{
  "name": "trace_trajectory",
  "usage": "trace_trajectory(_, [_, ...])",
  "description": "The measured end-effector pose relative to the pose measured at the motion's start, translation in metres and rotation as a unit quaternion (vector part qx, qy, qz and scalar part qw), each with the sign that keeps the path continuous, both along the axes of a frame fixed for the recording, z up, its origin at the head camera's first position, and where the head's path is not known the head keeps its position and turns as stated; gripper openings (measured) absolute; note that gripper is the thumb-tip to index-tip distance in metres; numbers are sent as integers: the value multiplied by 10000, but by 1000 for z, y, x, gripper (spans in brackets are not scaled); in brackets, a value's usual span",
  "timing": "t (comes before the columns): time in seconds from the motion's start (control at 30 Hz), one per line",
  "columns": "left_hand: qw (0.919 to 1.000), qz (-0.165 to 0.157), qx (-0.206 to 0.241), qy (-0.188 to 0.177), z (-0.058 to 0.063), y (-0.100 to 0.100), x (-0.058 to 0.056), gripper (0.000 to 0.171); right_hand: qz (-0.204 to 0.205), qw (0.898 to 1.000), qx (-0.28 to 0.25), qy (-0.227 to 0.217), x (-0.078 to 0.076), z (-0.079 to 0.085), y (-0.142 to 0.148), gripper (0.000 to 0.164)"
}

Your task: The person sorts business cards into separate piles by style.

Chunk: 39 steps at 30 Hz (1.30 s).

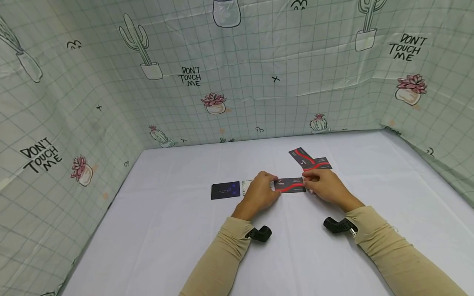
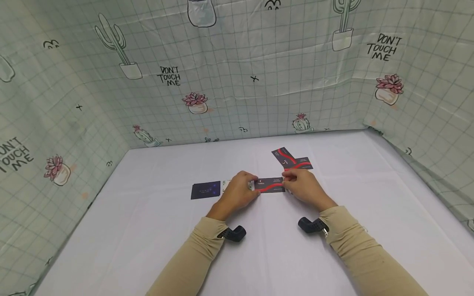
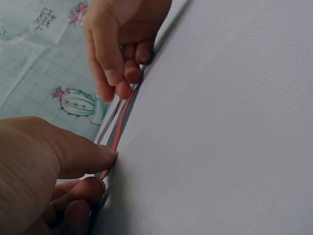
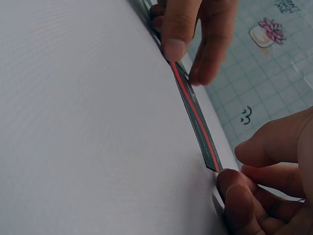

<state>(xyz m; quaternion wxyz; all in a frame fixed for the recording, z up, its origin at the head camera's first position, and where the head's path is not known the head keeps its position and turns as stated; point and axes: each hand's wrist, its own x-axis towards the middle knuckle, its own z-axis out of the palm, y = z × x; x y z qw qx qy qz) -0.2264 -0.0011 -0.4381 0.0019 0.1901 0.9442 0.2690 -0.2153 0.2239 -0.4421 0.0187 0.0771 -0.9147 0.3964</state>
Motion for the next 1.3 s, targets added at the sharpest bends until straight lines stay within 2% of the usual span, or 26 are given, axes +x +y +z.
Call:
trace_trajectory(0.23, [9999,-58,54,65,2,0,-1,41,0,9999,-103,-127,0,3,1,30])
trace_trajectory(0.4, [9995,-173,88,256,1,-1,-1,41,122,9976,-506,-451,-1,4,7,30])
trace_trajectory(0.6, [9983,-302,189,454,3,1,-3,36,173,9964,-676,-484,-5,7,21,31])
trace_trajectory(0.8, [9989,-368,213,184,11,5,-8,29,-142,9976,-527,-423,-14,9,38,32])
trace_trajectory(1.0, [9997,-242,76,-13,19,11,-19,27,-389,9982,-306,-353,-30,12,47,34])
trace_trajectory(1.17, [9998,-182,-2,-104,23,16,-27,27,-593,9972,-229,-388,-40,12,45,38])
trace_trajectory(1.3, [9997,-162,-48,-182,25,20,-33,27,-656,9977,-69,-127,-44,6,36,41])
